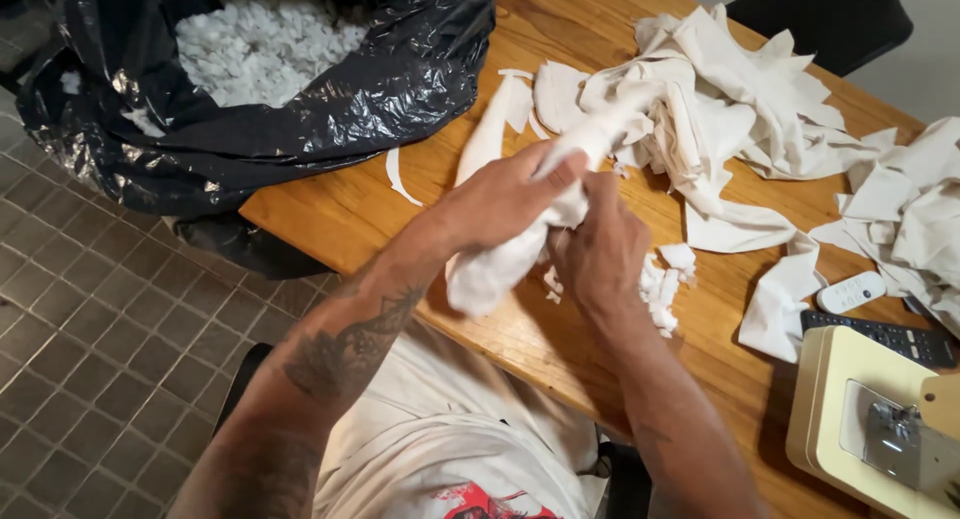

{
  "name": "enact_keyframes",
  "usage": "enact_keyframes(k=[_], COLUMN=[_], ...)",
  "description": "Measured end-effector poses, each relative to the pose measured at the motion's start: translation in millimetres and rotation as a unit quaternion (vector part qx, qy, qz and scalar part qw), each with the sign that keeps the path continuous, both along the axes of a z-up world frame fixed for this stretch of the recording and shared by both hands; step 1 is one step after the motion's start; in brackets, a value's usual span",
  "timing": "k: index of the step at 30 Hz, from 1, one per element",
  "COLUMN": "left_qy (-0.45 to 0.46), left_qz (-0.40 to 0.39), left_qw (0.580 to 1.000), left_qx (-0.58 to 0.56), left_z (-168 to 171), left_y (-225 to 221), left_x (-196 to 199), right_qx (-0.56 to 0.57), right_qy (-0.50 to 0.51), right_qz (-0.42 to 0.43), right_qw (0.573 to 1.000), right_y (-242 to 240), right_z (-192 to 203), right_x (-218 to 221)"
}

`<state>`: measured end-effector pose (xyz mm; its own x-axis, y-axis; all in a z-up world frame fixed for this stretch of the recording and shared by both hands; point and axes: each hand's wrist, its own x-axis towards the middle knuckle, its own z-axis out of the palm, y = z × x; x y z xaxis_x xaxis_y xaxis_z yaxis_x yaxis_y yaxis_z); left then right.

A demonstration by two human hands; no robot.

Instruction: Stuffing a horn-shaped fabric piece with synthetic fiber stuffing

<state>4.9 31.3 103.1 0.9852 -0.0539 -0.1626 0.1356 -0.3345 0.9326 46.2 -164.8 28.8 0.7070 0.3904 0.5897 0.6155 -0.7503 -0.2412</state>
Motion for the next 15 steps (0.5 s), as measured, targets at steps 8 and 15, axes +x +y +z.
enact_keyframes(k=[8, 15], left_qy=[-0.417, -0.495], left_qz=[0.038, 0.103], left_qw=[0.835, 0.758], left_qx=[0.356, 0.412], left_z=[-97, -131], left_y=[-19, -32], left_x=[-7, -1], right_qx=[-0.023, -0.091], right_qy=[0.129, 0.136], right_qz=[-0.064, -0.090], right_qw=[0.989, 0.982], right_y=[-12, -17], right_z=[-40, -44], right_x=[30, 24])
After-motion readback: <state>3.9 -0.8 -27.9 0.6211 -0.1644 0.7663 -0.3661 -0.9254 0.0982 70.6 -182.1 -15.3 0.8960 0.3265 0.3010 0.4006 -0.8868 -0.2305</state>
